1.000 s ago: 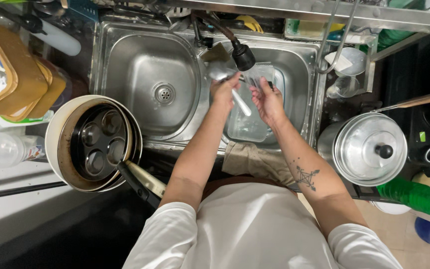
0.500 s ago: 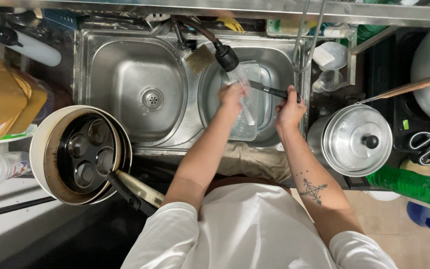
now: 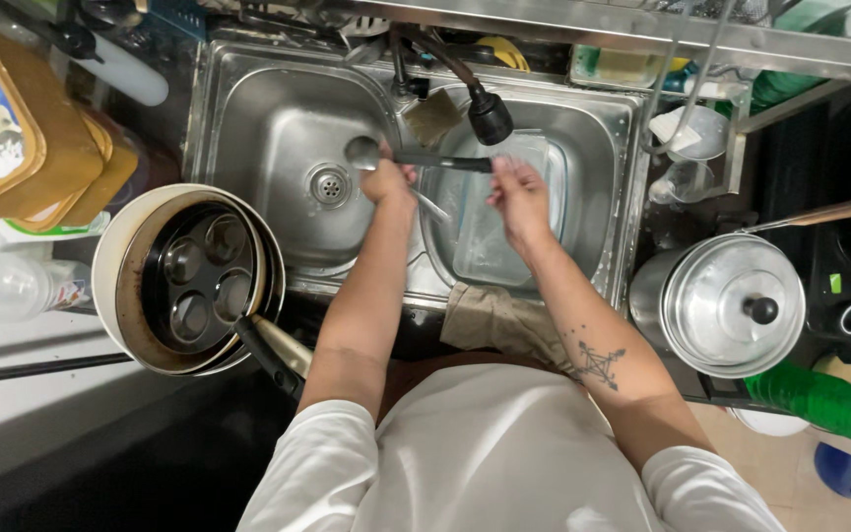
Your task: The person washes dishes at a double kitchen sink. They rinse a plastic container under running water, scrub and rinse a glass lid, then scrub a large metal pot lid with a steel wool pad and rinse it, placing cleaned items aside.
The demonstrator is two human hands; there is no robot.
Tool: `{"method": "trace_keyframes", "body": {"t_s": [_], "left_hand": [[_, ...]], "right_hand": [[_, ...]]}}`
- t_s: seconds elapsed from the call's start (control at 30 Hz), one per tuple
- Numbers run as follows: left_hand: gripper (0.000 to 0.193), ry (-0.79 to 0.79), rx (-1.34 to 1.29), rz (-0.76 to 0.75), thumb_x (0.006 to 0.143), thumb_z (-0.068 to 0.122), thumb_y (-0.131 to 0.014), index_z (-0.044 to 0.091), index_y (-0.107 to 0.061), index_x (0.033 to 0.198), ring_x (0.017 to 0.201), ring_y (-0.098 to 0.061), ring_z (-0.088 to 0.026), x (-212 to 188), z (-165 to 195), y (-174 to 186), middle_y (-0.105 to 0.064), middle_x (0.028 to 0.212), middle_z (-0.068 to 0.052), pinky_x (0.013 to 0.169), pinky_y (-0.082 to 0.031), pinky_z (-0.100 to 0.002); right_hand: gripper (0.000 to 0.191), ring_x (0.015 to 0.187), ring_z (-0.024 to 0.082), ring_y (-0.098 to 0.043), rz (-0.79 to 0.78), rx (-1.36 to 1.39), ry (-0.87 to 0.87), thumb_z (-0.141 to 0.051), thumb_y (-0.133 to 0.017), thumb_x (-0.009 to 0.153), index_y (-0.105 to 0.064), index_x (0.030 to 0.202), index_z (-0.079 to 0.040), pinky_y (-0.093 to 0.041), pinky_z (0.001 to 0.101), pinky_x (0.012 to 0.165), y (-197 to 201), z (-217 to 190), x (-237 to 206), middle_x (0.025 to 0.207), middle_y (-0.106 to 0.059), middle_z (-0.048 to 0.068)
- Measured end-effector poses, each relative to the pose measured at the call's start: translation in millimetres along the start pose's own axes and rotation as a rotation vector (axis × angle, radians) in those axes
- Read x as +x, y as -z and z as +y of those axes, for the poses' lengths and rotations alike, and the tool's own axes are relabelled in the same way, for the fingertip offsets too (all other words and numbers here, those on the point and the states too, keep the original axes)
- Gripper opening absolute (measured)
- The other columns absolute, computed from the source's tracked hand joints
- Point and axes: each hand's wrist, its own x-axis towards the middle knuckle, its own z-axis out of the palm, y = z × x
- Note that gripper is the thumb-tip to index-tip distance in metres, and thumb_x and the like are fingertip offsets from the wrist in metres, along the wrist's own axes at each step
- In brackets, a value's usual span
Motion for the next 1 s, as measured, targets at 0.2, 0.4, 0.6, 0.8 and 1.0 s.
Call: {"method": "trace_keyframes", "body": {"t_s": [0.2, 0.4, 0.6, 0.8, 1.0], "left_hand": [[0.014, 0.276, 0.191, -0.252, 0.092, 0.009, -0.055, 0.005, -0.067, 0.099, 0.053, -0.066, -0.022, -21, -64, -8, -0.074, 0.078, -0.015, 0.042, -0.045, -0.035], [0.022, 0.453, 0.369, -0.663, 0.090, 0.007, -0.063, -0.004, -0.068, 0.109, 0.071, -0.072, -0.025, -82, -109, -39, -0.076, 0.095, -0.018, 0.053, -0.053, -0.035], [0.022, 0.450, 0.524, -0.728, 0.093, 0.011, -0.060, 0.001, -0.066, 0.112, 0.075, -0.072, -0.022, -104, -100, -44, -0.076, 0.101, -0.015, 0.059, -0.056, -0.032], [0.024, 0.323, 0.502, -0.656, 0.092, 0.010, -0.057, -0.002, -0.069, 0.110, 0.070, -0.070, -0.021, -73, -92, -28, -0.077, 0.093, -0.014, 0.056, -0.053, -0.034], [0.021, 0.332, 0.481, -0.570, 0.097, 0.020, -0.060, 0.005, -0.062, 0.112, 0.071, -0.071, -0.021, -63, -83, -23, -0.076, 0.094, -0.012, 0.057, -0.052, -0.034]], "right_hand": [[0.030, 0.059, 0.007, -0.050, 0.345, -0.137, 0.443, -0.042, -0.059, 0.108, -0.059, 0.109, -0.013, -0.043, 0.0251, 0.050, 60, -62, 4, 0.076, -0.052, -0.005], [0.036, 0.069, 0.010, -0.053, 0.383, -0.229, 0.952, -0.041, -0.049, 0.119, -0.053, 0.123, -0.006, -0.043, 0.0245, 0.060, 95, -159, -5, 0.107, -0.057, 0.004], [0.031, 0.089, 0.016, -0.065, -0.002, -0.102, 0.951, -0.032, -0.053, 0.114, -0.048, 0.131, -0.006, -0.060, 0.0346, 0.075, 21, -185, 21, 0.117, -0.060, 0.005], [0.013, 0.092, 0.028, -0.068, -0.137, -0.988, 0.983, -0.017, -0.061, 0.118, -0.064, 0.119, -0.004, -0.057, 0.0388, 0.086, -64, -165, 73, 0.104, -0.068, 0.011], [0.013, 0.109, 0.038, -0.063, -0.156, -1.398, 1.116, -0.017, -0.066, 0.098, -0.073, 0.103, -0.006, -0.050, 0.0489, 0.096, -85, -153, 101, 0.113, -0.068, 0.017]]}}
